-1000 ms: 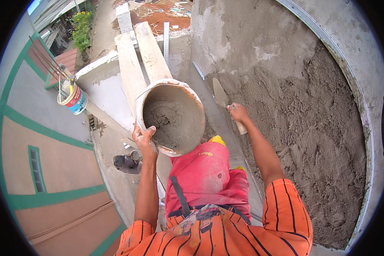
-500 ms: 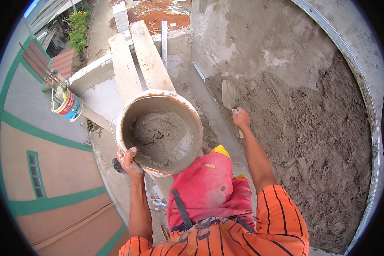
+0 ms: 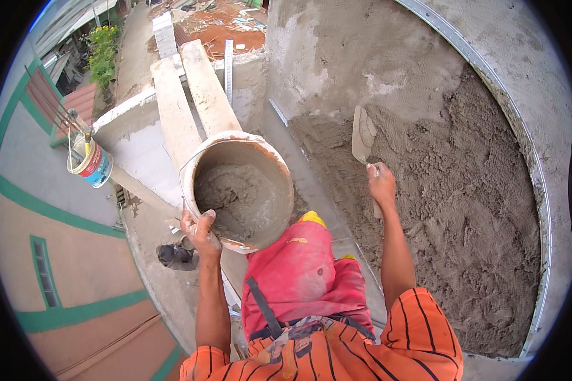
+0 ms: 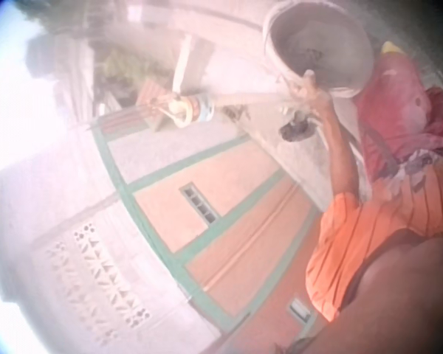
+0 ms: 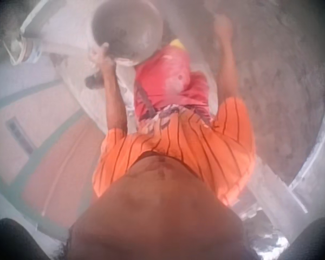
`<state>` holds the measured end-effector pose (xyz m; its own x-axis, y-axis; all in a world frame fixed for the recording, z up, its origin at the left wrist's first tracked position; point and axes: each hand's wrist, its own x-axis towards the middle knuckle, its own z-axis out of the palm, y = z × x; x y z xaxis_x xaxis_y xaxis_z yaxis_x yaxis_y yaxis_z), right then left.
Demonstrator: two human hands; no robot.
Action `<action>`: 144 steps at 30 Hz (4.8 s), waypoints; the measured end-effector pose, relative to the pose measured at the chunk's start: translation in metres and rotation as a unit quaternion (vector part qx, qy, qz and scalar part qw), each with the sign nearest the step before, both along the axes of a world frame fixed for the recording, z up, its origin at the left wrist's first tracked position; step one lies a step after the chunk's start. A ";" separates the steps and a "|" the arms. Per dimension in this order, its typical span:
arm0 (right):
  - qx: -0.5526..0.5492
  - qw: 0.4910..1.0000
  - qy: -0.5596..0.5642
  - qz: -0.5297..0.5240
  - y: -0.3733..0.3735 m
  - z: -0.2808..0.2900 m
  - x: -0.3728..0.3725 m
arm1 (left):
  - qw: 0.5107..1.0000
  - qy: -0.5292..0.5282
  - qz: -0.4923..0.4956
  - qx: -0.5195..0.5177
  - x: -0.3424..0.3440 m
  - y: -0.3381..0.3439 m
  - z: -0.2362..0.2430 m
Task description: The person scoops wet cement from a bucket using a trowel and applies it to a curved wall surface. They repeatedly transfer the cement and smooth it onto the wall while standing on wooden planks.
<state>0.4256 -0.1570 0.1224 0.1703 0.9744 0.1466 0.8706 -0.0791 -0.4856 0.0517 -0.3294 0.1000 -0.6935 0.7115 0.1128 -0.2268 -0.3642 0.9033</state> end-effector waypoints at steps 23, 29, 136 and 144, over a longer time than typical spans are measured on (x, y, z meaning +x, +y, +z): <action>0.093 0.989 -0.098 -0.068 -0.118 0.135 0.034 | 0.998 0.021 -0.032 0.045 0.007 0.002 0.002; 0.105 0.976 -0.159 -0.106 -0.132 0.171 0.014 | 0.998 -0.006 -0.034 0.053 0.000 0.001 0.000; -0.377 0.818 0.364 0.236 0.152 -0.024 -0.121 | 0.988 -0.151 0.038 0.011 -0.071 -0.006 -0.055; -0.056 0.940 0.317 0.116 0.121 0.027 -0.100 | 0.985 -0.150 0.084 -0.024 -0.069 -0.023 -0.057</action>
<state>0.3259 -0.0357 0.1493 -0.0289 0.9994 -0.0179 0.4083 -0.0046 -0.9128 -0.0168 -0.3524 0.0429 -0.7986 0.5841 -0.1456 -0.4263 -0.3781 0.8218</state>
